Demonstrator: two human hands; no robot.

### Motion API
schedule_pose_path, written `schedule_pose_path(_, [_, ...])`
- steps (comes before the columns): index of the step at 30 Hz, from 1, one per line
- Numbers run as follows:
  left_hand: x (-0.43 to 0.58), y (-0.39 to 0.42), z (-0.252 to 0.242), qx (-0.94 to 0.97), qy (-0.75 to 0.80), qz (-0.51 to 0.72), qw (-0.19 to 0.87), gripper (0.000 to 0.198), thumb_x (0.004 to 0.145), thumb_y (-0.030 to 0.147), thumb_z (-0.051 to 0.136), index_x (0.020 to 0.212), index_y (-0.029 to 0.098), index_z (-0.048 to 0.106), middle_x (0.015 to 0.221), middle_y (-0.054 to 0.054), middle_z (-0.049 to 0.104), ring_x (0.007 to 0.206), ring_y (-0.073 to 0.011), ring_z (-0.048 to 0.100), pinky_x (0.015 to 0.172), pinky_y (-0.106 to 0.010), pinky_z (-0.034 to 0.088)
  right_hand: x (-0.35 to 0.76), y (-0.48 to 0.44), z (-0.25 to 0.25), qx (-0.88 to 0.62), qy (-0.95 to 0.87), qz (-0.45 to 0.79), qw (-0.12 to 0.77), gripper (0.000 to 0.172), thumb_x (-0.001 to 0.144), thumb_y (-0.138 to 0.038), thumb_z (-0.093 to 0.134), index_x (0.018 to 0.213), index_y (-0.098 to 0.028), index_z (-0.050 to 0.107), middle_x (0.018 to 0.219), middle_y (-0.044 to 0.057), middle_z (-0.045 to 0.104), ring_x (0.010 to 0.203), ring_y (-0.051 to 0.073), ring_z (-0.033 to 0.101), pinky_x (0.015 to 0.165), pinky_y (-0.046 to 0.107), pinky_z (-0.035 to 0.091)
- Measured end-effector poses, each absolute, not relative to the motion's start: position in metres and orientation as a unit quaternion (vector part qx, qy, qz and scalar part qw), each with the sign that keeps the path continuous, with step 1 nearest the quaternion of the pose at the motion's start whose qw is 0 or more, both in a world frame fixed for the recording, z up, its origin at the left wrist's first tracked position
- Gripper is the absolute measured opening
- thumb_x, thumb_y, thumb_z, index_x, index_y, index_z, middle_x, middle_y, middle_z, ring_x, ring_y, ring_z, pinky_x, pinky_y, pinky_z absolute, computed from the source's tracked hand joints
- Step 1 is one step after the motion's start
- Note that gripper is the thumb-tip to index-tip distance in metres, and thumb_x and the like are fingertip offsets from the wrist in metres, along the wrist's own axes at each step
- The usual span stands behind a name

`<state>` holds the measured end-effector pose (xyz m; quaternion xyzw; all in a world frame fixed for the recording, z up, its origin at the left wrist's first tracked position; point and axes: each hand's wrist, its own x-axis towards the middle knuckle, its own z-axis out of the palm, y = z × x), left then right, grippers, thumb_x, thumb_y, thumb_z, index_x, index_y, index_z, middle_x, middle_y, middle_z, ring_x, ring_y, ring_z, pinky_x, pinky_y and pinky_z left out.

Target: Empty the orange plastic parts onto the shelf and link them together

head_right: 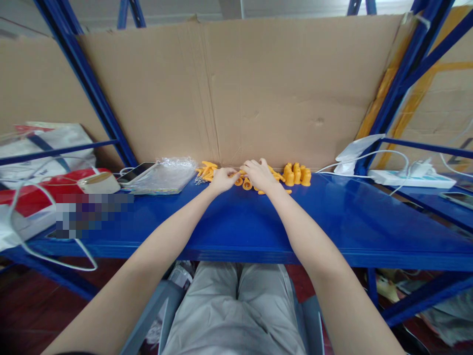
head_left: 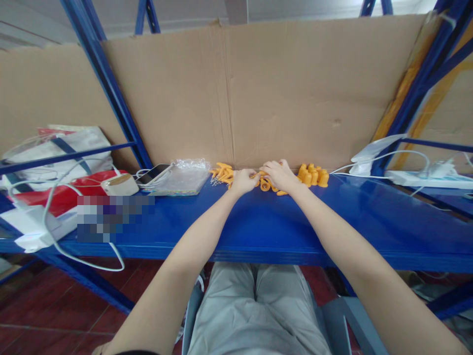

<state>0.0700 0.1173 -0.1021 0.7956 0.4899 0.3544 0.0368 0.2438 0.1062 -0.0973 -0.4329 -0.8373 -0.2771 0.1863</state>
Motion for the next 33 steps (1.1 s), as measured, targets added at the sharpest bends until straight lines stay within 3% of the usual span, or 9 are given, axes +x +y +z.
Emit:
schedule_pose_path(4, [0.072,0.116,-0.100,0.790,0.494,0.359,0.056,0.030,0.089,0.038,0.058,0.090,0.016,0.079,0.089,-0.008,0.078,0.089,-0.0234,0.068,0.086,-0.034,0.048,0.241,0.104,-0.095,-0.449,-0.824,-0.289,0.191,0.021,0.098,-0.017,0.045,0.108,-0.017,0.064,0.110,0.013,0.067,0.103,0.028,0.052,0.088,0.040,0.028])
schedule_pose_path(9, [0.075,0.116,-0.098,0.779,0.478,0.385,0.131,0.028,0.085,0.036,0.061,0.084,0.014,0.078,0.078,-0.006,0.074,0.077,-0.0203,0.065,0.073,-0.030,0.047,0.239,0.099,-0.093,-0.462,-0.807,-0.309,0.198,0.024,0.100,-0.017,0.039,0.111,-0.015,0.060,0.107,0.015,0.067,0.102,0.029,0.052,0.088,0.040,0.028])
schedule_pose_path(18, [0.077,0.113,-0.096,0.718,0.440,0.428,0.328,0.025,0.080,0.032,0.063,0.063,0.014,0.069,0.048,0.006,0.047,0.050,-0.0085,0.038,0.053,-0.023,0.030,0.236,0.095,-0.091,-0.480,-0.797,-0.314,0.191,0.030,0.100,-0.015,0.035,0.116,-0.013,0.060,0.106,0.016,0.067,0.104,0.030,0.053,0.093,0.042,0.028])
schedule_pose_path(28, [0.079,0.111,-0.095,0.704,0.447,0.446,0.324,0.035,0.077,0.039,0.069,0.052,0.016,0.060,0.045,0.006,0.043,0.050,-0.0086,0.036,0.052,-0.024,0.027,0.233,0.093,-0.089,-0.491,-0.798,-0.301,0.178,0.029,0.100,-0.016,0.040,0.108,-0.017,0.068,0.111,0.014,0.067,0.106,0.028,0.053,0.093,0.043,0.029])
schedule_pose_path(33, [0.076,0.113,-0.096,0.694,0.448,0.444,0.347,0.030,0.078,0.039,0.069,0.059,0.016,0.066,0.044,0.006,0.042,0.049,-0.0094,0.036,0.052,-0.024,0.028,0.238,0.088,-0.084,-0.544,-0.760,-0.302,0.188,0.036,0.097,-0.008,0.035,0.115,-0.015,0.064,0.114,0.014,0.066,0.110,0.027,0.053,0.095,0.042,0.032])
